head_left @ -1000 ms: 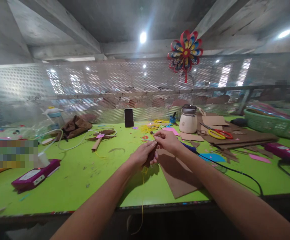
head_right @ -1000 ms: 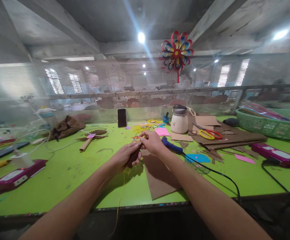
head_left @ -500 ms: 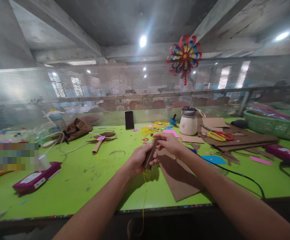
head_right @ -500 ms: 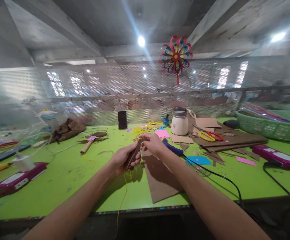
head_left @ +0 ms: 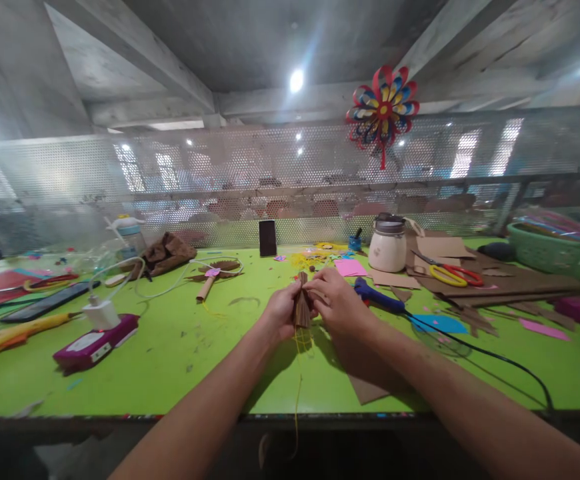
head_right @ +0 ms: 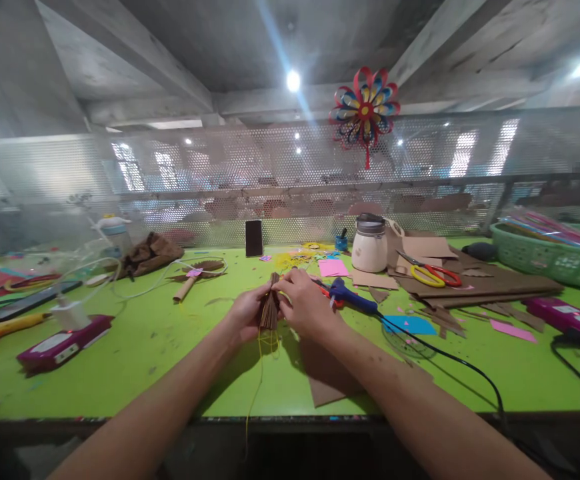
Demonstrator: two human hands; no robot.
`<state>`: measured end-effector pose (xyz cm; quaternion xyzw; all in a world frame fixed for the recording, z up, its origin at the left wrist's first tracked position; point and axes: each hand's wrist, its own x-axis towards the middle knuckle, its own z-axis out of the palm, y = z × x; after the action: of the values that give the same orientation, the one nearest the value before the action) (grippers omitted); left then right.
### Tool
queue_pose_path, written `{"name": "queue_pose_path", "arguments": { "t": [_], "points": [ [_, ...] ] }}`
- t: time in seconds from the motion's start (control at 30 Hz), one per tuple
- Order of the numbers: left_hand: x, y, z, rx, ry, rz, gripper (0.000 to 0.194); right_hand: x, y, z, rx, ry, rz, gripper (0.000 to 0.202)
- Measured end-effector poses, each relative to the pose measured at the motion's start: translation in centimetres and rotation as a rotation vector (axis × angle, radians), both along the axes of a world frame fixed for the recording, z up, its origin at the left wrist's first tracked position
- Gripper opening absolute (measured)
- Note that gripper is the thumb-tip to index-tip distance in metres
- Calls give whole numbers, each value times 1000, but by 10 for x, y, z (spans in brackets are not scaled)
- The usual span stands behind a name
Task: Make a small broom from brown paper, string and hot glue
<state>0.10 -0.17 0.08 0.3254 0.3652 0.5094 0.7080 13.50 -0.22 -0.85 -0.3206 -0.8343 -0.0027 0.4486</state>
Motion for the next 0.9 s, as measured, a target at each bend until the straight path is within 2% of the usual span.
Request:
{"name": "queue_pose_path", "arguments": {
  "t": [0.13, 0.23, 0.3, 0.4, 0.6, 0.73, 0.83, 0.9],
  "points": [
    [-2, 2, -3, 88, 59, -11, 24, 0, 0, 2, -53, 96, -72, 11],
    [-2, 1, -5, 183, 147, -33, 22, 1, 4, 5, -186, 232, -136, 9],
    [-1, 0, -7, 234, 212, -60, 17, 2, 9, 6, -295, 322, -145, 16],
    [2, -2, -9, 286, 271, -126, 14, 3, 16, 6, -402, 406, -120, 28],
    [4, -4, -9, 270, 275, -262, 13, 7, 28, 2, -501, 507, 27, 20],
    [3, -5, -12, 226, 257, -352, 18, 11, 34, 1, -558, 586, 8, 18],
    [-1, -4, -12, 227, 256, -329, 19, 13, 37, 4, -608, 603, 32, 14],
    [-5, -5, -7, 233, 222, -303, 18, 15, 39, 13, -657, 607, 87, 16]
  ]
}}
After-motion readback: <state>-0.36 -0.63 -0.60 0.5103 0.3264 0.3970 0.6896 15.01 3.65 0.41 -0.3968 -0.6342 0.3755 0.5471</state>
